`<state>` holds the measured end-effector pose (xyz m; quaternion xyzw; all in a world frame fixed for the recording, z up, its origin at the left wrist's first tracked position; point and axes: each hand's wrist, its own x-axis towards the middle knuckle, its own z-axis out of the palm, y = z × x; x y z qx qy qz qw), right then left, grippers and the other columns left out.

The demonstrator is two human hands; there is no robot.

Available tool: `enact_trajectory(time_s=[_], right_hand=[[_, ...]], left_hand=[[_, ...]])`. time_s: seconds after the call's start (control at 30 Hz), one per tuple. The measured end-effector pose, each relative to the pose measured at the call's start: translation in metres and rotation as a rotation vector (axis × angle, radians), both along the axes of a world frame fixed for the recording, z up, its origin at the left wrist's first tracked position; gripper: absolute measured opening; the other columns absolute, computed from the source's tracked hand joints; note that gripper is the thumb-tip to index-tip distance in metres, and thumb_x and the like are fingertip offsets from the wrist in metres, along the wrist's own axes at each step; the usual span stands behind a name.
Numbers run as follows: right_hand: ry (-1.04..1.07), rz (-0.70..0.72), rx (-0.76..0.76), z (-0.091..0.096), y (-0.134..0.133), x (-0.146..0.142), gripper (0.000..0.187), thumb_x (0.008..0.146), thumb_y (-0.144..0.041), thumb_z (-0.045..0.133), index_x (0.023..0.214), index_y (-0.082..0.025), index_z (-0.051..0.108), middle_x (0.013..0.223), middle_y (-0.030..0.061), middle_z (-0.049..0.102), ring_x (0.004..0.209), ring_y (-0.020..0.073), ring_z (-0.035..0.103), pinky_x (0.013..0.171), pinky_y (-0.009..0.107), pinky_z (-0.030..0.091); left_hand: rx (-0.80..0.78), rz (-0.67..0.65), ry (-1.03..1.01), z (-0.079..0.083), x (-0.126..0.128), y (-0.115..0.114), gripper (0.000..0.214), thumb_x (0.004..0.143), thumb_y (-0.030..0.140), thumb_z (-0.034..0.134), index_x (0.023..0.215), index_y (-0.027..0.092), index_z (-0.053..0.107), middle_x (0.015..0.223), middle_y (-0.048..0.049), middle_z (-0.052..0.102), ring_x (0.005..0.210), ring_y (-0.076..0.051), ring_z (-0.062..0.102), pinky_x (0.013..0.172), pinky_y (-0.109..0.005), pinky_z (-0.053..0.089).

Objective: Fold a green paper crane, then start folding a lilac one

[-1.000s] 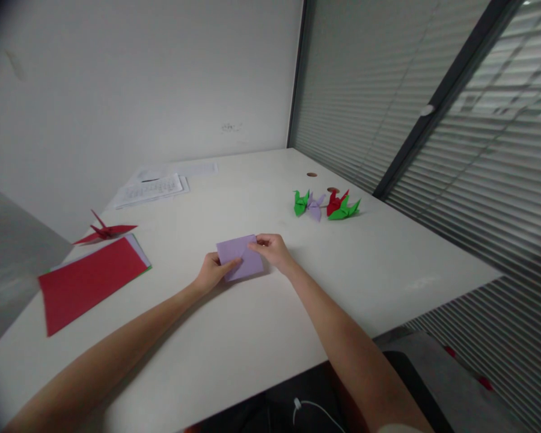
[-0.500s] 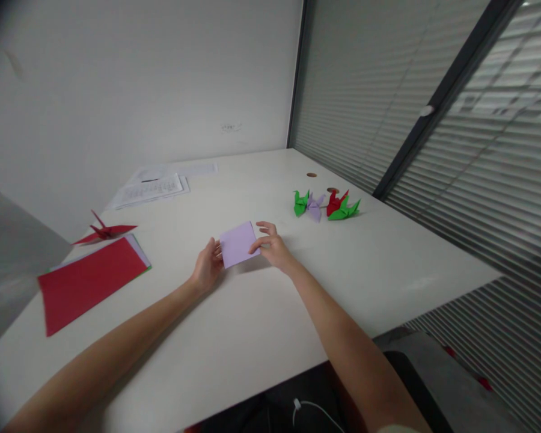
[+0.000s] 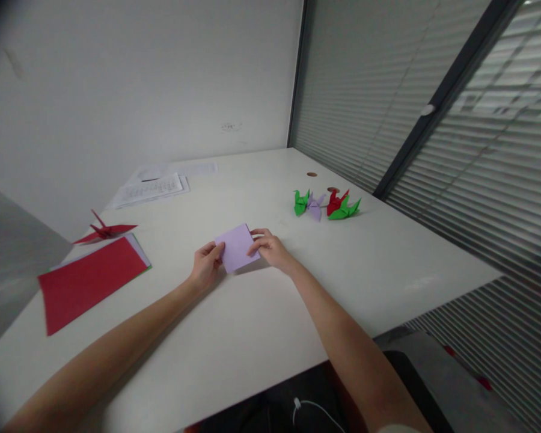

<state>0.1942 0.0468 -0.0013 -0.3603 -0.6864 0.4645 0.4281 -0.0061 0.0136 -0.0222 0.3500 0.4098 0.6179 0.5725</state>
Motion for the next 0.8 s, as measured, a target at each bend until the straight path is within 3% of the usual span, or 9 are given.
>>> enact_trajectory(time_s=[0.13, 0.27, 0.47, 0.8], right_hand=[[0.164, -0.127, -0.081, 0.0084, -0.0026, -0.0024, 0.016, 0.072, -0.026, 0.057, 0.077, -0.023, 0.072, 0.102, 0.0036, 0.063, 0.099, 0.0184, 0.057, 0.081, 0.031, 0.045], [0.204, -0.157, -0.133, 0.0094, -0.0021, -0.004, 0.036, 0.069, -0.035, 0.069, 0.103, -0.022, 0.068, 0.081, -0.0004, 0.062, 0.075, 0.0137, 0.056, 0.069, 0.028, 0.043], [0.073, -0.193, -0.109, 0.0017, 0.0001, -0.004, 0.028, 0.065, -0.038, 0.073, 0.082, -0.016, 0.071, 0.069, 0.0004, 0.061, 0.064, 0.0129, 0.051, 0.063, 0.028, 0.039], [0.072, -0.192, -0.112, 0.0017, 0.0001, -0.0043, 0.027, 0.064, -0.039, 0.073, 0.081, -0.018, 0.071, 0.07, 0.0013, 0.064, 0.066, 0.014, 0.054, 0.064, 0.028, 0.041]], left_hand=[[-0.001, -0.004, 0.049, -0.0016, -0.0006, -0.0004, 0.039, 0.056, 0.044, 0.083, 0.077, 0.013, 0.07, 0.072, -0.0032, 0.065, 0.061, -0.011, 0.054, 0.058, -0.024, 0.044], [-0.004, -0.062, 0.118, 0.0004, 0.0011, -0.0041, 0.041, 0.056, 0.045, 0.083, 0.079, 0.013, 0.072, 0.075, -0.0062, 0.067, 0.063, -0.013, 0.055, 0.059, -0.026, 0.045], [0.005, -0.152, 0.151, 0.0032, 0.0029, -0.0084, 0.038, 0.061, 0.046, 0.081, 0.077, 0.012, 0.073, 0.073, -0.0054, 0.065, 0.064, -0.013, 0.055, 0.061, -0.025, 0.045], [-0.005, -0.125, 0.144, 0.0046, 0.0043, -0.0087, 0.041, 0.058, 0.049, 0.082, 0.068, 0.011, 0.07, 0.066, -0.004, 0.061, 0.059, -0.012, 0.051, 0.055, -0.024, 0.042]])
